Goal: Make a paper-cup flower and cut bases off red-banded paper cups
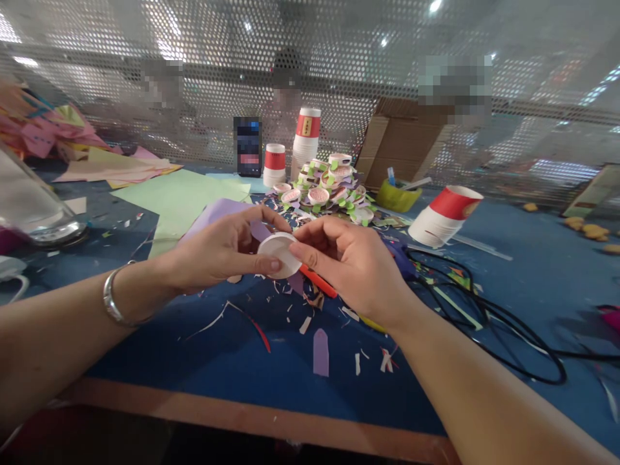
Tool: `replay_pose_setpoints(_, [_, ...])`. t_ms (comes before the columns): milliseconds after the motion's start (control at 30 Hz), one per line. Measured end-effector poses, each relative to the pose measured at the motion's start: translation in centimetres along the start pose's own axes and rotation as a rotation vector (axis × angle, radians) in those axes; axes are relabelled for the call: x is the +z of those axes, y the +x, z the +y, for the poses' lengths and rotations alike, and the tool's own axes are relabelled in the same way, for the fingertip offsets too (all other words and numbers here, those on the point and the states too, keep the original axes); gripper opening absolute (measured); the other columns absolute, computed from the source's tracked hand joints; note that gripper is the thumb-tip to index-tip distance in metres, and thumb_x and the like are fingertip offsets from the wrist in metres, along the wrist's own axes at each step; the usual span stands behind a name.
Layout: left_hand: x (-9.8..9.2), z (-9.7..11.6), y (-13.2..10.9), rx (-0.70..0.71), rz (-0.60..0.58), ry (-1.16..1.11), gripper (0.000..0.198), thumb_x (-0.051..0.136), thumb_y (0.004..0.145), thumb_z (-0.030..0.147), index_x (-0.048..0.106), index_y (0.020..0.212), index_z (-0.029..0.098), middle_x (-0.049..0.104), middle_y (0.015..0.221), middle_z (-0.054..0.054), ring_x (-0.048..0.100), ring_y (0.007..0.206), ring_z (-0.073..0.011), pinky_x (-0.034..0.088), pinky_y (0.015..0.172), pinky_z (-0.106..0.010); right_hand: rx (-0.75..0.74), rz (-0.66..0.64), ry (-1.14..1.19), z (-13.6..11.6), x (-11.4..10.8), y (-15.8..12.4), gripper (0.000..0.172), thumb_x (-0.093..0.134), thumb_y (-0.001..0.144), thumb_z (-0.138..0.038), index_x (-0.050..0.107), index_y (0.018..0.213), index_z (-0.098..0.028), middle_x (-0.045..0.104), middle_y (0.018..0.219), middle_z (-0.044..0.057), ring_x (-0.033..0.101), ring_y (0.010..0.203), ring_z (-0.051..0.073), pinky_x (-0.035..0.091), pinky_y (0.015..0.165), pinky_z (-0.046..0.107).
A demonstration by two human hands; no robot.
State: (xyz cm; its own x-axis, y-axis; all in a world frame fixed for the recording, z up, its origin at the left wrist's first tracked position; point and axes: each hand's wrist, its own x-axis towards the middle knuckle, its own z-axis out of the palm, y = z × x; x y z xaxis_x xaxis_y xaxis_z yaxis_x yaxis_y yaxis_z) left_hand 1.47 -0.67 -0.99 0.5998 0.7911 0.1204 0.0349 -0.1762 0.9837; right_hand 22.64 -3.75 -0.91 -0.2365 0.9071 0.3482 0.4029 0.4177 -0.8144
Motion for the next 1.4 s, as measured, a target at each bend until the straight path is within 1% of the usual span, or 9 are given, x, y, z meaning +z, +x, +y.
replay_pose_setpoints(100, [-0.2, 0.1, -0.1, 0.039, -0.025, 0.042, 0.041, 0.076, 0.081, 0.012, 0.054, 0.115, 0.02, 0.06, 0.065, 0.009, 0.058, 0.056, -0.0081, 0.043, 0.054, -0.019, 0.03, -0.022, -0.008, 0.0, 0.0, 0.1, 0.035, 0.079, 0.082, -0.055, 0.076, 0.094, -0.023, 0.076, 0.079, 0.002, 0.067, 0.062, 0.015, 0.054, 0.056, 0.027])
replay_pose_setpoints(167, [-0.3, 0.2, -0.2, 0.061, -0.064, 0.065, 0.042, 0.078, 0.081, 0.015, 0.057, 0.116, 0.02, 0.065, 0.077, 0.006, 0.061, 0.063, -0.0082, 0.046, 0.058, -0.02, 0.053, -0.029, -0.025, 0.0, 0.0, 0.1, 0.036, 0.077, 0.082, -0.057, 0.076, 0.095, -0.023, 0.076, 0.078, 0.002, 0.066, 0.061, 0.015, 0.053, 0.054, 0.027])
replay_pose_setpoints(233, [-0.4, 0.3, -0.3, 0.045, -0.108, 0.086, 0.038, 0.077, 0.084, 0.02, 0.059, 0.118, 0.02, 0.068, 0.091, 0.002, 0.064, 0.07, -0.0092, 0.049, 0.062, -0.021, 0.07, -0.036, -0.018, -0.1, 0.0, 0.1, 0.037, 0.078, 0.082, -0.058, 0.076, 0.095, -0.023, 0.076, 0.08, 0.003, 0.066, 0.063, 0.015, 0.053, 0.055, 0.028])
replay_pose_setpoints(333, [-0.5, 0.2, -0.2, 0.033, -0.131, 0.128, 0.028, 0.066, 0.094, 0.032, 0.061, 0.118, 0.02, 0.07, 0.091, -0.002, 0.066, 0.077, -0.0126, 0.051, 0.066, -0.025, 0.115, -0.068, 0.008, 0.0, -0.1, 0.1, 0.038, 0.079, 0.08, -0.058, 0.075, 0.093, -0.023, 0.076, 0.08, 0.003, 0.066, 0.065, 0.016, 0.053, 0.056, 0.028])
replay_pose_setpoints(533, [-2.1, -0.9, 0.9, 0.283, 0.292, 0.483, 0.015, 0.059, 0.096, 0.03, 0.065, 0.091, 0.018, 0.068, 0.089, -0.003, 0.061, 0.083, -0.0143, 0.049, 0.074, -0.029, 0.163, -0.242, -0.087, 0.7, -0.3, 0.2, 0.034, 0.072, 0.086, -0.056, 0.077, 0.095, -0.023, 0.077, 0.085, 0.004, 0.066, 0.069, 0.017, 0.051, 0.059, 0.029])
replay_pose_setpoints(733, [-2.5, -0.8, 0.9, 0.263, 0.361, 0.538, 0.017, 0.063, 0.093, 0.029, 0.064, 0.081, 0.017, 0.065, 0.076, -0.001, 0.056, 0.071, -0.012, 0.044, 0.067, -0.028, 0.065, -0.367, -0.318, 0.7, 0.3, -0.1, 0.025, 0.064, 0.094, -0.043, 0.079, 0.093, -0.024, 0.076, 0.078, 0.001, 0.066, 0.066, 0.016, 0.046, 0.059, 0.029])
replay_pose_setpoints(900, [-2.3, -0.6, 0.7, 0.199, 0.362, 0.451, 0.02, 0.071, 0.087, 0.035, 0.068, 0.081, 0.017, 0.065, 0.073, -0.001, 0.054, 0.067, -0.0116, 0.041, 0.063, -0.027, 0.018, -0.275, -0.296, 0.7, 0.2, -0.2, 0.023, 0.065, 0.094, -0.042, 0.078, 0.094, -0.023, 0.078, 0.082, 0.002, 0.067, 0.065, 0.017, 0.05, 0.058, 0.029])
replay_pose_setpoints(1133, [-2.2, -0.7, 0.9, 0.085, 0.377, 0.173, 0.012, 0.077, 0.075, 0.014, 0.066, 0.078, 0.015, 0.064, 0.074, 0.001, 0.059, 0.069, -0.0098, 0.044, 0.066, -0.025, 0.002, -0.14, -0.275, 0.6, -0.2, -0.3, 0.024, 0.066, 0.095, -0.046, 0.077, 0.092, -0.025, 0.078, 0.084, 0.003, 0.067, 0.067, 0.017, 0.052, 0.057, 0.029])
replay_pose_setpoints(1400, [-2.0, -0.4, 0.8, -0.033, 0.31, 0.1, 0.016, 0.071, 0.083, 0.009, 0.061, 0.073, 0.017, 0.061, 0.065, 0.002, 0.056, 0.058, -0.0078, 0.043, 0.059, -0.025, -0.054, -0.086, -0.307, 0.7, -0.2, -0.4, 0.026, 0.065, 0.096, -0.047, 0.077, 0.092, -0.025, 0.078, 0.088, 0.004, 0.067, 0.07, 0.016, 0.051, 0.058, 0.028])
